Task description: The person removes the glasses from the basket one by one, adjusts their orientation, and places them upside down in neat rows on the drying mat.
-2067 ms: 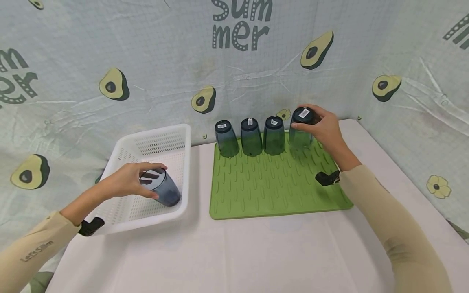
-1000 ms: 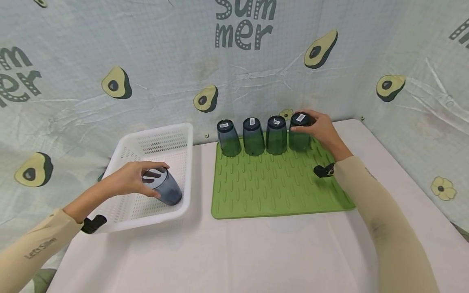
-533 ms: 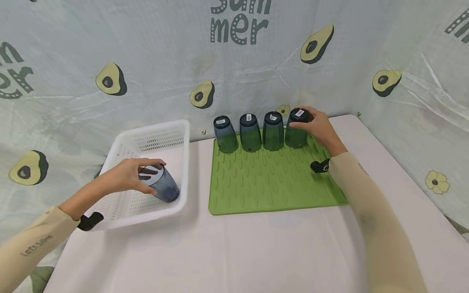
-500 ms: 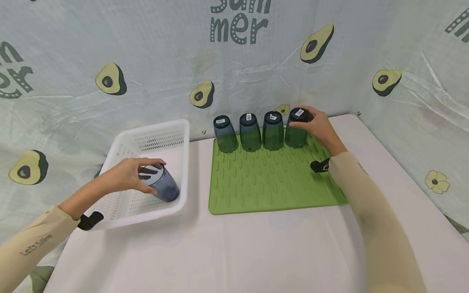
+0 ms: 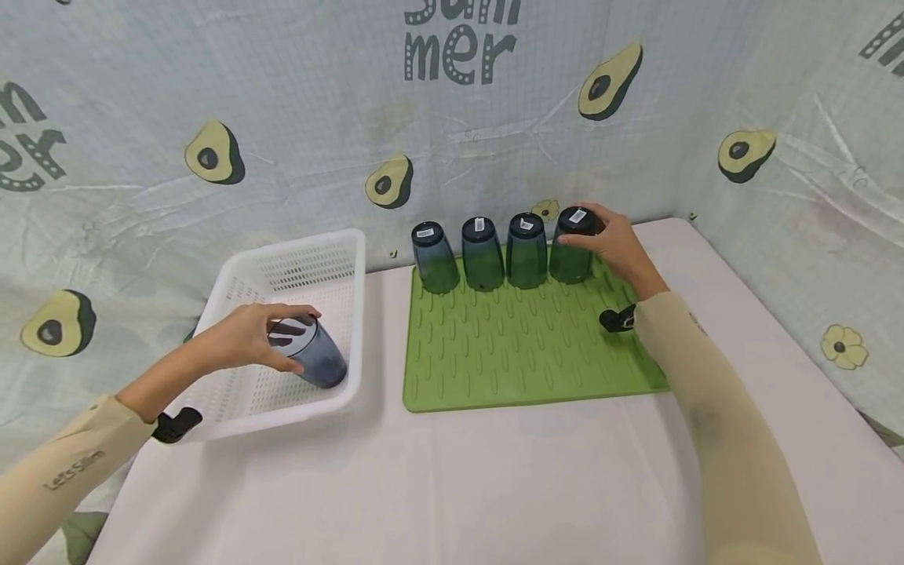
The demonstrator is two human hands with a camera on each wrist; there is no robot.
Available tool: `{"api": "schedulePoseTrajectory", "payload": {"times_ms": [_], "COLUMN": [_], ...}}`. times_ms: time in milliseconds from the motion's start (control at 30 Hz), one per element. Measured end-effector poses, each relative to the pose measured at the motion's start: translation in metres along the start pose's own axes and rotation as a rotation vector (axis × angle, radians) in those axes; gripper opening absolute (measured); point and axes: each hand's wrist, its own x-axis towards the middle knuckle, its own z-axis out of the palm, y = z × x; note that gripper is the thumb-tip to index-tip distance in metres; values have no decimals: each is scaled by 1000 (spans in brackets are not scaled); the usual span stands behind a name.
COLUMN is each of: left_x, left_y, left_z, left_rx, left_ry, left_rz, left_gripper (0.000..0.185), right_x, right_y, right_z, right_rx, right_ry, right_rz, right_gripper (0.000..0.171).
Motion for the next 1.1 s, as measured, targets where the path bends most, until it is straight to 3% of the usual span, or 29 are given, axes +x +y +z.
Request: {"api": "schedulePoseTrajectory", "payload": {"times_ms": [467, 800, 1100], "left_x": [0, 5, 1], "left_y": [5, 8, 19], "left_z": [-6, -3, -15], "left_rx": [-11, 21, -34], "left_ry": [-17, 27, 106], "left_rz": [36, 28, 70], "left_gripper": [83, 81, 81], "right_x": [0, -5, -5], "right_y": [-4, -2, -2], "right_z": [-2, 2, 1], "right_rx": [-30, -35, -55], "right_ry": [11, 17, 23], "right_rz": [10, -6, -10], "right_gripper": [76, 76, 77]}}
